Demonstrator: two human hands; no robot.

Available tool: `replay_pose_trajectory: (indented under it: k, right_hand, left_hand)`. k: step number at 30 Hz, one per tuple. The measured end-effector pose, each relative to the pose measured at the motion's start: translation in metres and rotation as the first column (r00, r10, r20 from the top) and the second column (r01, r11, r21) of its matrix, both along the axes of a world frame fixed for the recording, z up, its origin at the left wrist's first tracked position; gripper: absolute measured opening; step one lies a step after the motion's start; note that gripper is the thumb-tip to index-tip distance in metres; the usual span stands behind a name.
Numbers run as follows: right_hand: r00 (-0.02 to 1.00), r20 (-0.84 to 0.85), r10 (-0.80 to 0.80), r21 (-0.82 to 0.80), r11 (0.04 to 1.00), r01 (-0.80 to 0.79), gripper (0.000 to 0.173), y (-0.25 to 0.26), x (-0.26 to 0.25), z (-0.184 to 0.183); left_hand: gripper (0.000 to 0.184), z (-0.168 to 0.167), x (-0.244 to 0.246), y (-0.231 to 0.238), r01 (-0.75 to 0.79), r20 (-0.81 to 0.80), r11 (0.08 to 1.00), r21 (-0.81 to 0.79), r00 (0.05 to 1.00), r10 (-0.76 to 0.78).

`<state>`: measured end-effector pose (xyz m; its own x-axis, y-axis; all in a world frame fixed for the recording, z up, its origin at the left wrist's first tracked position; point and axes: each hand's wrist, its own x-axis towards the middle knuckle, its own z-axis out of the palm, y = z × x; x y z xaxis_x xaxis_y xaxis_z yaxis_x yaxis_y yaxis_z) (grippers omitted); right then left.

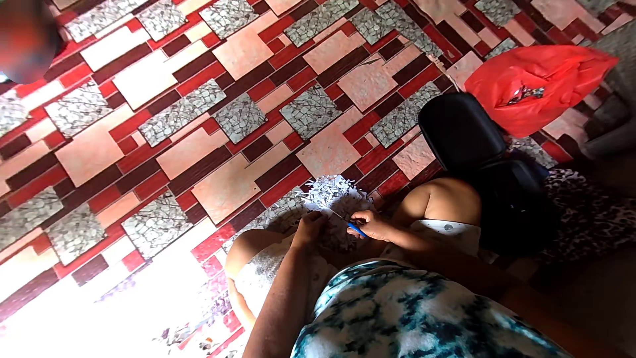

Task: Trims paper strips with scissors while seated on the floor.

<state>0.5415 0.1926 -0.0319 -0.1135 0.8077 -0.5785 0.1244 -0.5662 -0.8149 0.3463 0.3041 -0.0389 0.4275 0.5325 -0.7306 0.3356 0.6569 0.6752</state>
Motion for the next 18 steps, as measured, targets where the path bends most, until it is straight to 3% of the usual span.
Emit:
replay_pose_trajectory:
  k: [18]
  right_hand:
    - [1.000, 0.010, -0.003, -0.027, 1.000, 0.004, 0.029, -0.0002, -0.0004, 0.0052]
  left_hand:
    - [0.018, -0.0044, -0.0018, 0.0002, 0.042, -0.004, 0.998, 0.045, 0.999, -0.042]
